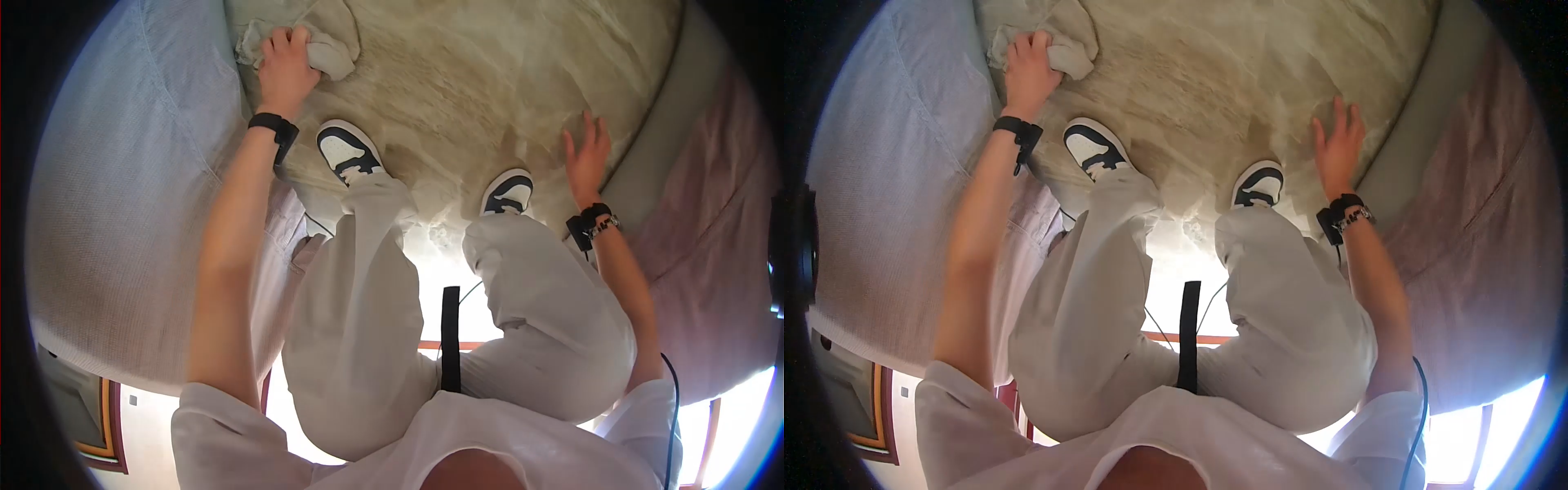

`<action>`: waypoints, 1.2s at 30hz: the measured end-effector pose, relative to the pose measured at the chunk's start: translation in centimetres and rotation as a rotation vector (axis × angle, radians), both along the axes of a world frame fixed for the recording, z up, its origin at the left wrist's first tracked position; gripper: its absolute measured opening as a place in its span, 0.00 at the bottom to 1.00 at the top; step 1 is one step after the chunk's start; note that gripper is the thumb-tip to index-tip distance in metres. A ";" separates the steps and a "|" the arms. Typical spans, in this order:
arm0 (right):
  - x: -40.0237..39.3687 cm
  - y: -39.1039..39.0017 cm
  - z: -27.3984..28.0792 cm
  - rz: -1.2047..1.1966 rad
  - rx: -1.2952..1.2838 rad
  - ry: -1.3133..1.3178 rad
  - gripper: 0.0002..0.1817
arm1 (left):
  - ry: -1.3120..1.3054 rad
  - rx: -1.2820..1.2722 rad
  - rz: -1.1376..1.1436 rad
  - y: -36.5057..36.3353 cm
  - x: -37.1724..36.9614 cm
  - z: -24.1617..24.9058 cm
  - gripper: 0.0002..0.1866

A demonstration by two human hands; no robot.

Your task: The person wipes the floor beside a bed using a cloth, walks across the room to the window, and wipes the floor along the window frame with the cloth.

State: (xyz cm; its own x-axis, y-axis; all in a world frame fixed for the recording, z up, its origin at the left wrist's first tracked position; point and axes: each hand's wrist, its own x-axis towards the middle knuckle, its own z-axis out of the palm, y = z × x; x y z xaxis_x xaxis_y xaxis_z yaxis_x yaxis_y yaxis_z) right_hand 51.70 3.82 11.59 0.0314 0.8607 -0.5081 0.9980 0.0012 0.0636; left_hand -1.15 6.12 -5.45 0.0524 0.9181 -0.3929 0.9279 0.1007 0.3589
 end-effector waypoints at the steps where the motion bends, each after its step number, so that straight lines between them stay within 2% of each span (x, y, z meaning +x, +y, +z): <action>1: 0.0 0.2 0.2 0.003 -0.004 0.010 0.35 | 0.011 -0.027 0.001 0.2 0.2 0.6 0.27; 6: 0.4 0.3 1.7 -0.004 0.036 0.053 0.36 | 0.013 -0.064 0.027 0.8 0.2 4.0 0.26; 9: -1.7 0.4 3.6 -0.059 0.070 0.061 0.35 | -0.169 -0.201 0.177 -0.7 -0.4 6.1 0.25; 12: -3.5 -2.2 7.1 -0.139 0.155 0.051 0.34 | -0.133 -0.225 0.249 -0.9 -0.5 12.5 0.25; 14: -4.5 -3.8 11.1 -0.124 0.207 0.079 0.31 | -0.148 -0.100 0.296 -1.8 -0.9 16.5 0.24; 15: -4.8 -5.1 13.4 -0.157 0.133 0.098 0.30 | -0.153 -0.044 0.325 -2.5 -1.7 18.4 0.24; 19: -3.5 -13.7 22.9 -0.241 -0.170 0.202 0.21 | -0.198 0.092 0.468 -6.0 -4.5 29.7 0.23; 21: -3.4 -16.3 28.7 -0.272 -0.225 0.295 0.18 | -0.178 0.138 0.509 -7.8 -6.1 36.5 0.23; 26: -6.4 -15.6 43.8 -0.510 -0.283 0.306 0.14 | -0.188 0.075 0.518 -12.2 -8.9 53.6 0.23; 29: -4.4 -17.6 46.5 -0.595 -0.297 0.334 0.13 | -0.192 0.022 0.524 -16.0 -9.0 60.1 0.22; 32: -0.3 -21.0 44.1 -0.598 -0.248 0.440 0.13 | -0.208 -0.033 0.502 -18.6 -9.3 61.2 0.23; 35: 2.9 -22.8 39.2 -0.480 -0.159 0.661 0.12 | -0.209 -0.032 0.437 -20.1 -8.0 57.0 0.23; 36: 1.4 -21.7 39.1 -0.430 -0.179 0.641 0.12 | -0.193 -0.004 0.390 -20.9 -7.9 54.8 0.23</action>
State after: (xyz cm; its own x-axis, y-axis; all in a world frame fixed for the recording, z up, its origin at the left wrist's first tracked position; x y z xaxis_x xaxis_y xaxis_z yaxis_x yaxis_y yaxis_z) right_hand 53.05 -17.89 50.69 -0.0030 0.7429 -0.6694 0.7554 -0.4369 -0.4884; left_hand -9.03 -14.77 49.38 -0.2258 0.8819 -0.4138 0.7361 0.4327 0.5205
